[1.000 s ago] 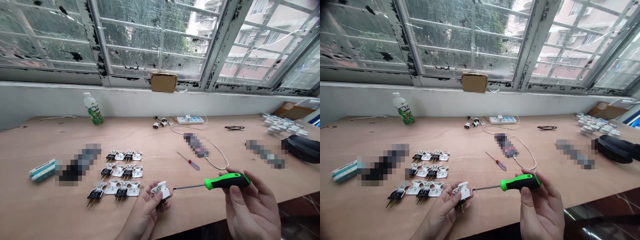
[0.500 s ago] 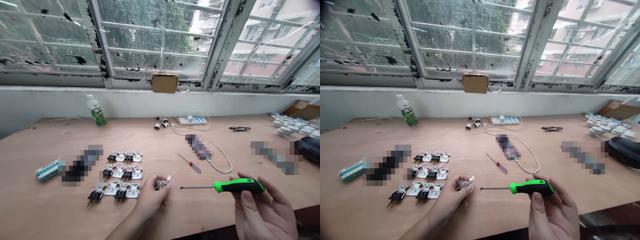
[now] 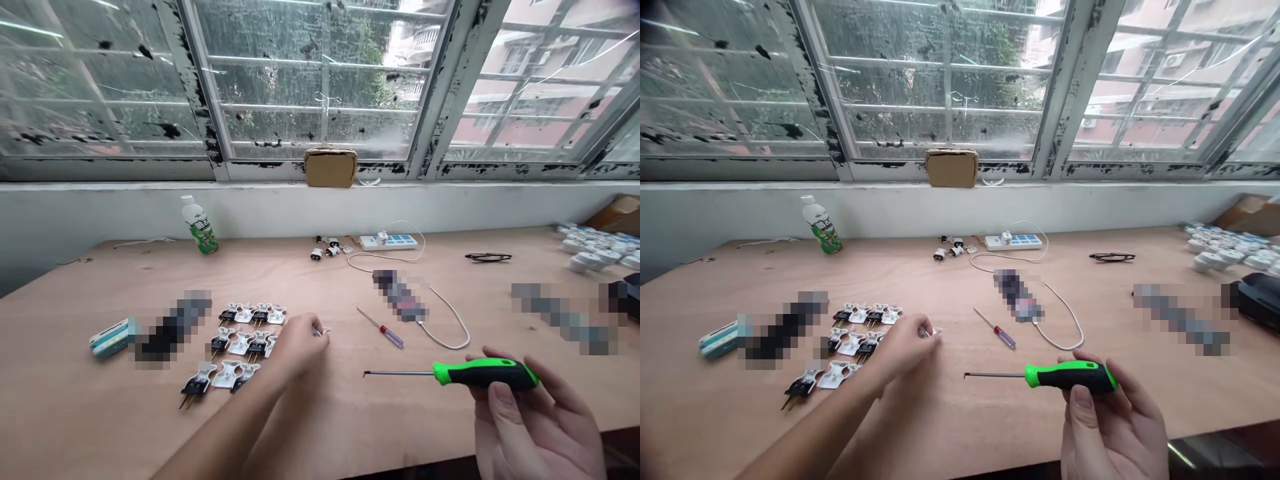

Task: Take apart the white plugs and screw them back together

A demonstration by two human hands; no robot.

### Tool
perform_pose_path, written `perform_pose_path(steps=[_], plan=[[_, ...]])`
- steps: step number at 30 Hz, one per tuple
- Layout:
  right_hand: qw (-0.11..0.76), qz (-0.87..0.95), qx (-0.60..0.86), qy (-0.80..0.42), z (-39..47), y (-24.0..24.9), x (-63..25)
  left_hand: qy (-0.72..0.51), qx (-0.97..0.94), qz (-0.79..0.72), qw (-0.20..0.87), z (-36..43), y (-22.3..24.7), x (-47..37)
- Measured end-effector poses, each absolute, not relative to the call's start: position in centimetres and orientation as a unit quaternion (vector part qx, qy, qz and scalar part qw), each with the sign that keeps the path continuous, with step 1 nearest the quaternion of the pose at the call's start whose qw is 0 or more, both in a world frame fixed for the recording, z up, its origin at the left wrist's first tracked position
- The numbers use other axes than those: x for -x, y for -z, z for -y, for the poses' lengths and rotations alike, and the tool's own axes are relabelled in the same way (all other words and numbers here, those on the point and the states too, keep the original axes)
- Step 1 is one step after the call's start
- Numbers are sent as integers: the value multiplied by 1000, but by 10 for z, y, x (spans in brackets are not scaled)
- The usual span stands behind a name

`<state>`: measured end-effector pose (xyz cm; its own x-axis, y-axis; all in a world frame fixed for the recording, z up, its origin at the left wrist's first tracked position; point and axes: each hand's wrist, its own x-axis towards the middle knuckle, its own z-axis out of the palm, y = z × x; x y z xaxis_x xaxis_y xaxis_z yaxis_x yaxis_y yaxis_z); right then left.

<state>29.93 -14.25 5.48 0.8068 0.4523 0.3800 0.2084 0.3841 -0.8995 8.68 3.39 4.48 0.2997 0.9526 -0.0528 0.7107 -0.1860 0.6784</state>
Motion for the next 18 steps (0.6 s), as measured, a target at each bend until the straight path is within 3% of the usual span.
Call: perform_pose_path(steps=[8,18], plan=[[813,247,521,-82,144,-49,-300,-137,-755,-580,272,-88,-47,-72],[803,233,540,-97,141,-51,-301,-78,-847,-511,128,-94,-42,-81]])
